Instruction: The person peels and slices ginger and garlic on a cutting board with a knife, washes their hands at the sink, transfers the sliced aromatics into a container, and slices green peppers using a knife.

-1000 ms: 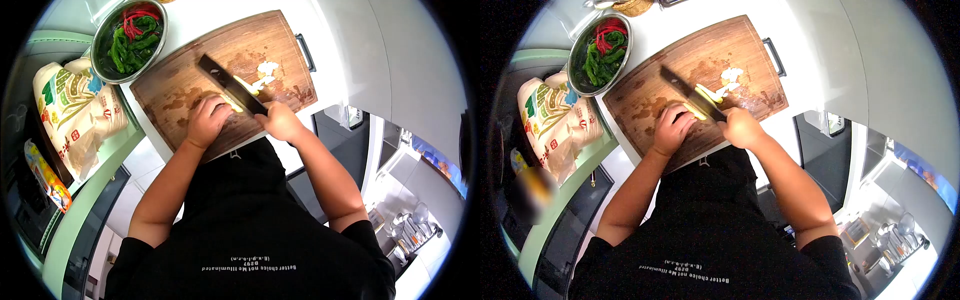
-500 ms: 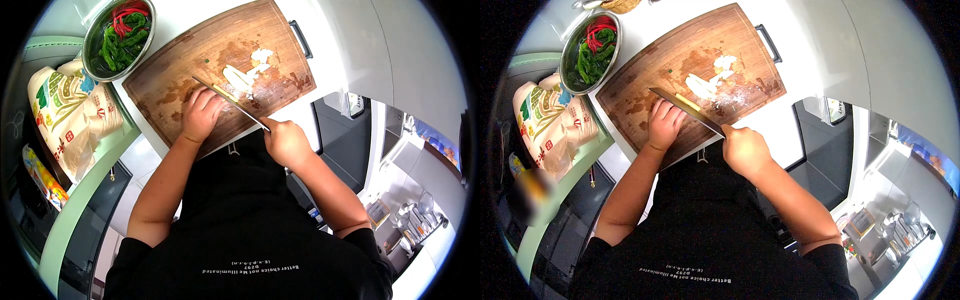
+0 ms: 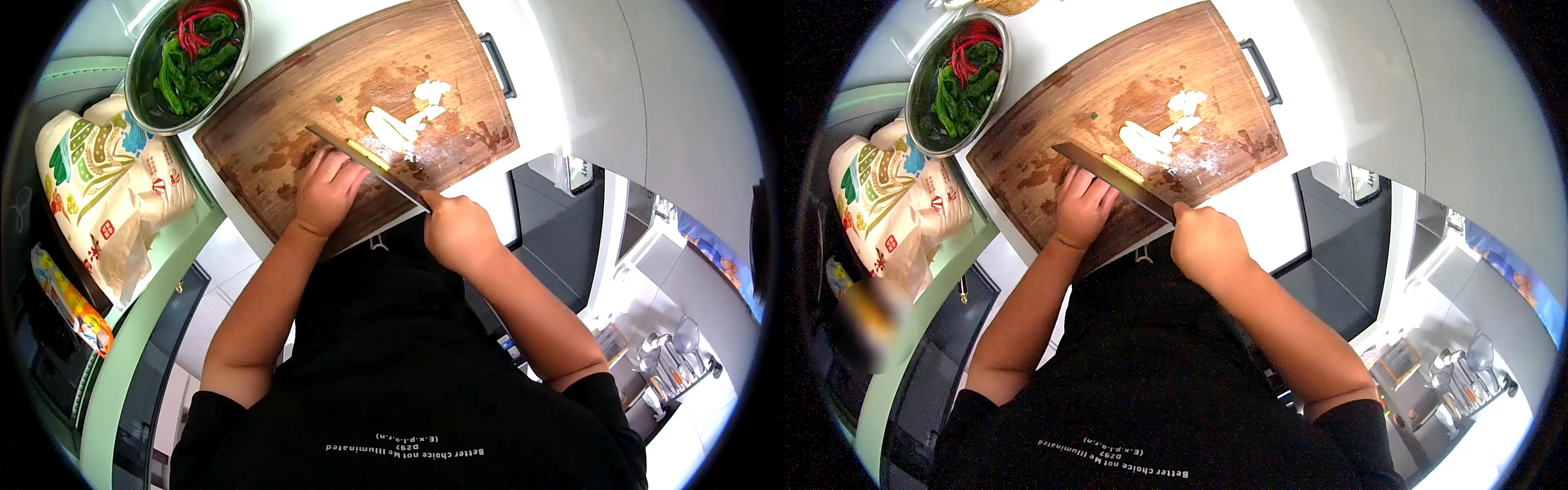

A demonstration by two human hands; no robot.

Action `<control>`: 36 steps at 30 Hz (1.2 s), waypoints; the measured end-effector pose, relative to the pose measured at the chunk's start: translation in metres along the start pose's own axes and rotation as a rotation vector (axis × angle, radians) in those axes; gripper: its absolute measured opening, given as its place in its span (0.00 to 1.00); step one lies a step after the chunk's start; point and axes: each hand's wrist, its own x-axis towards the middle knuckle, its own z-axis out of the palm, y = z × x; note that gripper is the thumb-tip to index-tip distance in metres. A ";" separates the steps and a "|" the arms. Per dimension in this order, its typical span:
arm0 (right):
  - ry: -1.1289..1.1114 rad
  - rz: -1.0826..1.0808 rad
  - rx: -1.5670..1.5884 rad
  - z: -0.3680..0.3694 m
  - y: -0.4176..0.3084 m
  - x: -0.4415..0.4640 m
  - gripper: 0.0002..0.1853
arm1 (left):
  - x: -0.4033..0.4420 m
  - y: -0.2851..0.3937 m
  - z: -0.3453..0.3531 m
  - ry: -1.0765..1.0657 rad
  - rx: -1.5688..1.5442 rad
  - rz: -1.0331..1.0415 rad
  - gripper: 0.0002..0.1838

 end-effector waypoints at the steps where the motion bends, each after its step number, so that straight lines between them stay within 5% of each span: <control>1: -0.008 0.000 0.005 0.002 -0.002 0.009 0.16 | 0.000 0.000 0.000 0.003 -0.007 0.002 0.11; 9: -0.002 -0.132 0.184 -0.009 0.001 0.051 0.13 | 0.002 -0.002 0.005 0.030 -0.011 0.042 0.11; 14: 0.224 -0.115 0.361 -0.005 0.008 0.039 0.11 | 0.000 -0.002 0.002 0.014 -0.068 0.043 0.10; 36: 0.081 -0.068 0.091 0.004 0.001 -0.014 0.08 | -0.001 -0.001 0.004 0.039 -0.004 0.001 0.10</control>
